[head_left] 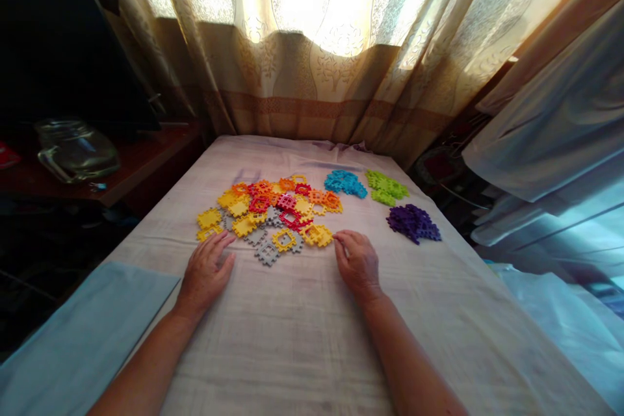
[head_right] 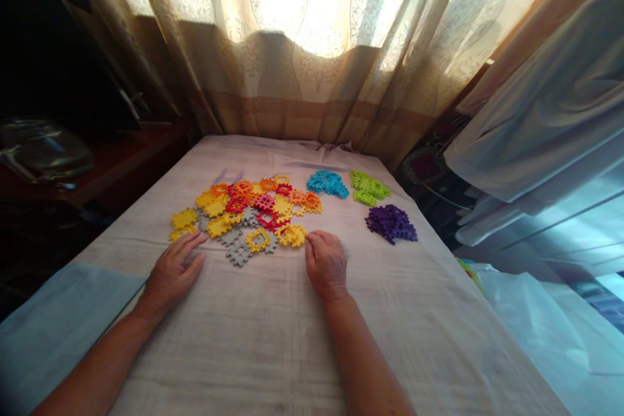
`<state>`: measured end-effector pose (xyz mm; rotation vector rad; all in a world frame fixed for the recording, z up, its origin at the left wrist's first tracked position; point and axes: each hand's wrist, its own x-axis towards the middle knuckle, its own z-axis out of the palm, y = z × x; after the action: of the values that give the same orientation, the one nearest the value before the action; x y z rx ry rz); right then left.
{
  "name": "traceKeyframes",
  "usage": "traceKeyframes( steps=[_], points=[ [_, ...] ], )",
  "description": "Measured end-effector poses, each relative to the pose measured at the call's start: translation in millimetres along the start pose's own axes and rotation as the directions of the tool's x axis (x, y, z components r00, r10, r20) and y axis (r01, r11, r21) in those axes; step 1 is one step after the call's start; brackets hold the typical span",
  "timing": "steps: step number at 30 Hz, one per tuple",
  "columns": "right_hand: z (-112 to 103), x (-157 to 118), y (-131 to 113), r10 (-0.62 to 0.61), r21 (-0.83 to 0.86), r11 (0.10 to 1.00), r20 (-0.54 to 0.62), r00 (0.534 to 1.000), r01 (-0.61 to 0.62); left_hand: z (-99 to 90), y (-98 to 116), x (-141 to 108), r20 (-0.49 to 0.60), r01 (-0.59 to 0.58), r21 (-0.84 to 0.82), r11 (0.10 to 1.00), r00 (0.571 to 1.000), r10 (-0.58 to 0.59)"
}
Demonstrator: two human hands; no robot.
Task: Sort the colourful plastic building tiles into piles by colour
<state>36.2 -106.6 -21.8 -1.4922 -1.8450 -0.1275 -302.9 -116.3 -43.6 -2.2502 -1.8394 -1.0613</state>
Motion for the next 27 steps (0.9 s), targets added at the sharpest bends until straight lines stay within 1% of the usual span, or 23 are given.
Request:
traceKeyframes(
  steps=[2, 5, 7, 10, 13, 15, 18, 21, 27],
  points=[
    [7, -3, -23, -0.085, 0.031, 0.996, 0.124, 0.989, 0.082, 0.8, 0, 0, -0.006, -0.002, -0.001, 1.000, 1.000, 0.002],
    [14, -2, -50, -0.146, 0.043, 0.989, 0.297, 0.944, 0.139, 1.7, -2, -1, -0.007, -0.020, 0.009, 1.000, 1.000, 0.020],
    [16, 2, -63, -0.143, 0.021, 0.989, 0.378, 0.915, 0.146, 1.8, -2, -1, -0.006, -0.034, 0.019, 0.999, 0.999, 0.034],
    [17, 11, -76, -0.091, -0.059, 0.990, 0.444, 0.891, 0.130, 1.6, -2, -1, -0.006, -0.043, 0.025, 0.999, 0.999, 0.044],
    [21, 18, -84, -0.014, -0.146, 0.985, 0.474, 0.881, 0.094, 1.3, -1, -1, -0.004, -0.035, 0.029, 0.999, 0.999, 0.036],
    [25, 19, -85, 0.013, -0.171, 0.982, 0.473, 0.881, 0.078, 1.0, 0, -1, 0.008, -0.024, 0.031, 0.999, 1.000, 0.024],
    [29, 18, -83, 0.002, -0.160, 0.984, 0.447, 0.894, 0.078, 0.3, 0, -1, 0.027, -0.006, 0.037, 0.999, 1.000, 0.005],
    [30, 17, -79, -0.016, -0.130, 0.988, 0.444, 0.896, 0.083, -0.1, 0, -1, 0.032, -0.002, 0.043, 0.999, 0.999, 0.000],
    [23, 11, -76, 0.015, -0.110, 0.993, 0.432, 0.902, 0.036, 1.3, -1, -1, 0.021, -0.015, 0.042, 0.999, 1.000, 0.014]
  ],
)
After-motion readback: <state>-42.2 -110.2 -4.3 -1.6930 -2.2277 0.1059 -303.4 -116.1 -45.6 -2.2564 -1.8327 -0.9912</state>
